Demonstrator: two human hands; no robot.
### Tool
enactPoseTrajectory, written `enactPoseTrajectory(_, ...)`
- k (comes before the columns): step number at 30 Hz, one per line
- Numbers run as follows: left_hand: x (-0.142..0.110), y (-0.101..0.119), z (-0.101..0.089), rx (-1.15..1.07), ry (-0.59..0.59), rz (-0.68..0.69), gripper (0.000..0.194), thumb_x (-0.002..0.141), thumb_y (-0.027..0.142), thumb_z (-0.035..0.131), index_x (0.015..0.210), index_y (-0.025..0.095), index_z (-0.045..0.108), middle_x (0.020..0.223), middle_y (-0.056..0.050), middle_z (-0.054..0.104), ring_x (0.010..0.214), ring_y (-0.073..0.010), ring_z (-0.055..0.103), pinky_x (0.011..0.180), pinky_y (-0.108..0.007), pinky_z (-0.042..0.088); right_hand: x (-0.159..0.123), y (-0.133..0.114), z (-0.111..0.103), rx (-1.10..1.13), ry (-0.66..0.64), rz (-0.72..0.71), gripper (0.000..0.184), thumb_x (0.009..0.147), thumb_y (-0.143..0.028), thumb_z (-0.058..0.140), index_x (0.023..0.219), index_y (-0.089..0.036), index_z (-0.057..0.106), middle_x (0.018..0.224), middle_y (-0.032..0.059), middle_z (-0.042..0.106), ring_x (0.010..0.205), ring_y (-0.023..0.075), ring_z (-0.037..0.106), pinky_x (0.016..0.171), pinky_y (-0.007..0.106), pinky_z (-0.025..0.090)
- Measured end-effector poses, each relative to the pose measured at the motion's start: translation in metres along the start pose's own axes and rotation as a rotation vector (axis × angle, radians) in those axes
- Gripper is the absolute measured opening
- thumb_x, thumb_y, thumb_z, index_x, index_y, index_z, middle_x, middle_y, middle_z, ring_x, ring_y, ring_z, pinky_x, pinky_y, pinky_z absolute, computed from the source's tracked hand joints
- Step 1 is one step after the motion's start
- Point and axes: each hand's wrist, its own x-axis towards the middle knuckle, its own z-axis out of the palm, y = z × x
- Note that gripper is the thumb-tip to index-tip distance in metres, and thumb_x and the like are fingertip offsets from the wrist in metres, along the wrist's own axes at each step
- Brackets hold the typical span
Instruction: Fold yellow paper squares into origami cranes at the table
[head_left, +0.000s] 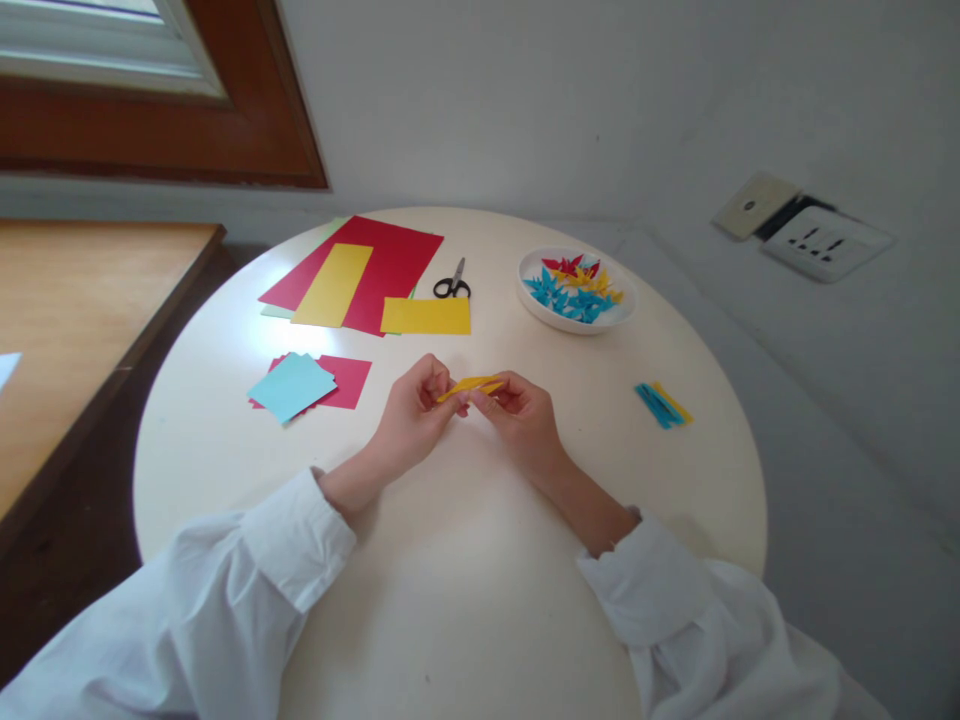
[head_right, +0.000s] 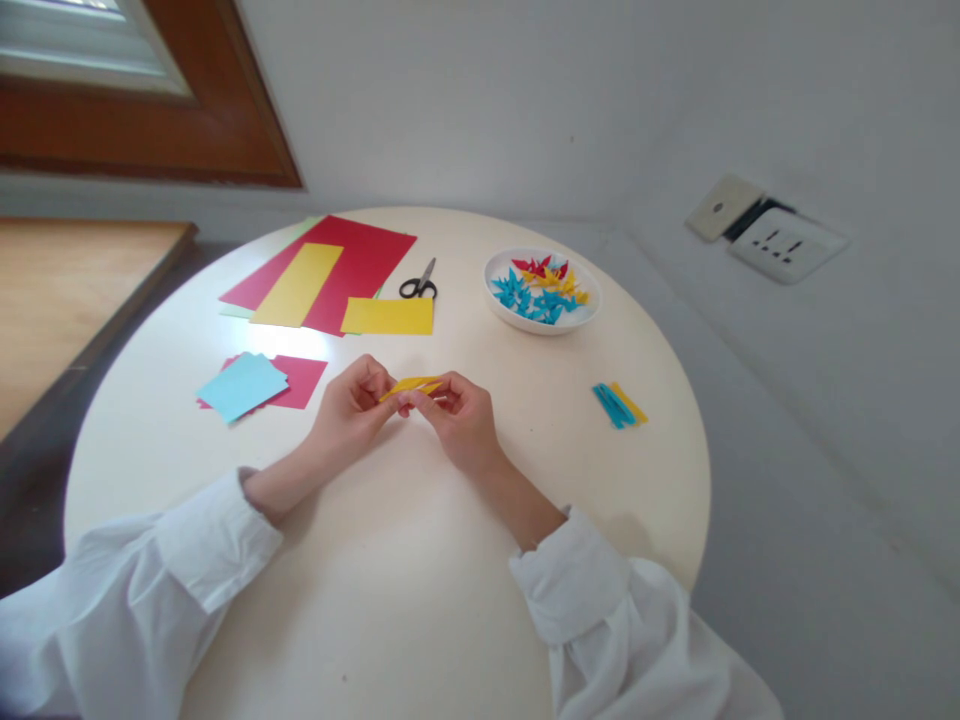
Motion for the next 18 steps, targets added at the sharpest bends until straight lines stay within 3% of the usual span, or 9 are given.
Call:
enactPoseTrajectory(8,0.0014,-0.004,-0.0025,-0.042,-0.069,-0.107,0.03,0.071,0.031,0.066,0.094,0.018,0.052,0.066,0.0,0.065,0.062,-0.0127,0.062,0.059,-0.024,0.047,0.0009,-0.0016,-0.0043,-0.035,-0.033,0.003,0.025,0.065,-0.042,0.068,0.063,-0.019,0.057,0.064,-0.0001,0.067,0.06,0.0143,0.062,0.062,0.03,0.051)
enactPoseTrajectory(12,0.002,-0.0042,-0.0046,0.096,-0.083,-0.099,0.023,0.073,0.036,0.062,0.081,0.015,0.062,0.071,-0.003,0.065,0.063,-0.0125,0.058,0.053,-0.022,0.042,0.0017,-0.0009,-0.0054,-0.075,-0.025,0.018,0.026,0.064,-0.043,0.068,0.065,-0.019,0.058,0.065,0.0002,0.066,0.062,0.0141,0.061,0.061,0.029,0.05)
enactPoseTrajectory(18,0.0017,-0.0024,-0.0058,0.164,-0.14,-0.104,0.026,0.075,0.038,0.06,0.063,0.015,0.057,0.057,0.001,0.054,0.051,-0.0079,0.044,0.045,-0.02,0.032,0.0017,-0.0032,-0.0048,-0.062,-0.056,0.005,0.031,0.065,-0.048,0.066,0.066,-0.019,0.055,0.064,-0.0008,0.063,0.06,0.0123,0.057,0.057,0.026,0.046)
